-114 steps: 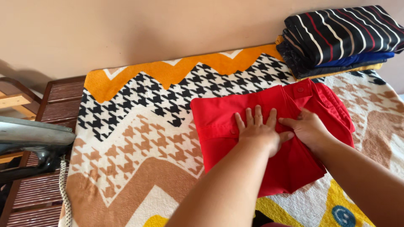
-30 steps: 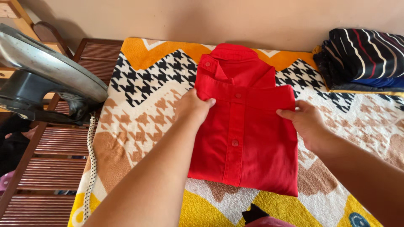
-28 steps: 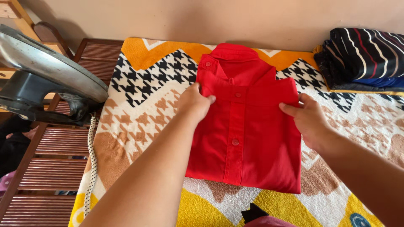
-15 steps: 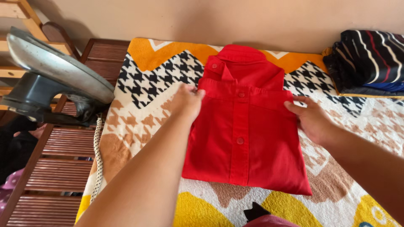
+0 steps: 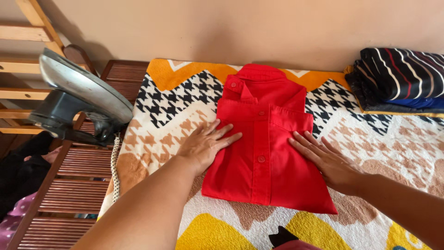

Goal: The person folds a red shirt and then irons a purple patterned cloth on a flat surface.

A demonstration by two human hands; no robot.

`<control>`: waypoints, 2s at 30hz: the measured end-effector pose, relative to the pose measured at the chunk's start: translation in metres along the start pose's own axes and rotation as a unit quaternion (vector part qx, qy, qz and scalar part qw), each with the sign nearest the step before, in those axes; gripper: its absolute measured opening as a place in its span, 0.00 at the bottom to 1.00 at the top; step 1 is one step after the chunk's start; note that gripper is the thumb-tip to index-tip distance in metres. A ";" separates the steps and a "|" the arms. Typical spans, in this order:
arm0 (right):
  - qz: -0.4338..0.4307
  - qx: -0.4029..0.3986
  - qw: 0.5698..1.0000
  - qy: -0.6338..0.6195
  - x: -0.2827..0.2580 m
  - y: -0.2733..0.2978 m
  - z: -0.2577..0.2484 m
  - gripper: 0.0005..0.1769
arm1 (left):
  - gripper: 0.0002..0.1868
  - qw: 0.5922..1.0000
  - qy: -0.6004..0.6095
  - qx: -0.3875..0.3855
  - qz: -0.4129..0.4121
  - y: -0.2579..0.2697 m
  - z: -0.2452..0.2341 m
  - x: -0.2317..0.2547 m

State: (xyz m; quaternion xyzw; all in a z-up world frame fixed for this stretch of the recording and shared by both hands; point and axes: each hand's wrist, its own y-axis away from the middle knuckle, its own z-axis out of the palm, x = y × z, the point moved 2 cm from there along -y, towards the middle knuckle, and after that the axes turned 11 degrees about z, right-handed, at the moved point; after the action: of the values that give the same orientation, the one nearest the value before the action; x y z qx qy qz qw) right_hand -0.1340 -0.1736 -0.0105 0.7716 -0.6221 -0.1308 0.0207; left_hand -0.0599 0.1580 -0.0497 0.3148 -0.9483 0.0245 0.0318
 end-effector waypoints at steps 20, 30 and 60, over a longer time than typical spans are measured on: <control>0.370 0.045 0.849 -0.375 0.030 0.004 0.037 0.36 | 0.26 0.831 0.159 0.144 -0.513 0.009 -0.025 0.075; 0.448 0.009 0.849 -0.281 0.045 -0.044 0.025 0.36 | 0.27 0.749 0.351 0.118 -0.549 -0.014 -0.037 0.057; 0.433 0.015 0.898 -0.078 0.005 -0.018 0.038 0.53 | 0.41 0.898 0.243 0.038 -0.366 -0.027 -0.039 0.047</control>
State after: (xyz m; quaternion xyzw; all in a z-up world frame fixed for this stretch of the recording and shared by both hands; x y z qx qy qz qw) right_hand -0.1242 -0.1692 -0.0518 0.4139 -0.8962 -0.1592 0.0148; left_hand -0.0802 0.1109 -0.0070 0.6249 -0.7273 0.1225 0.2558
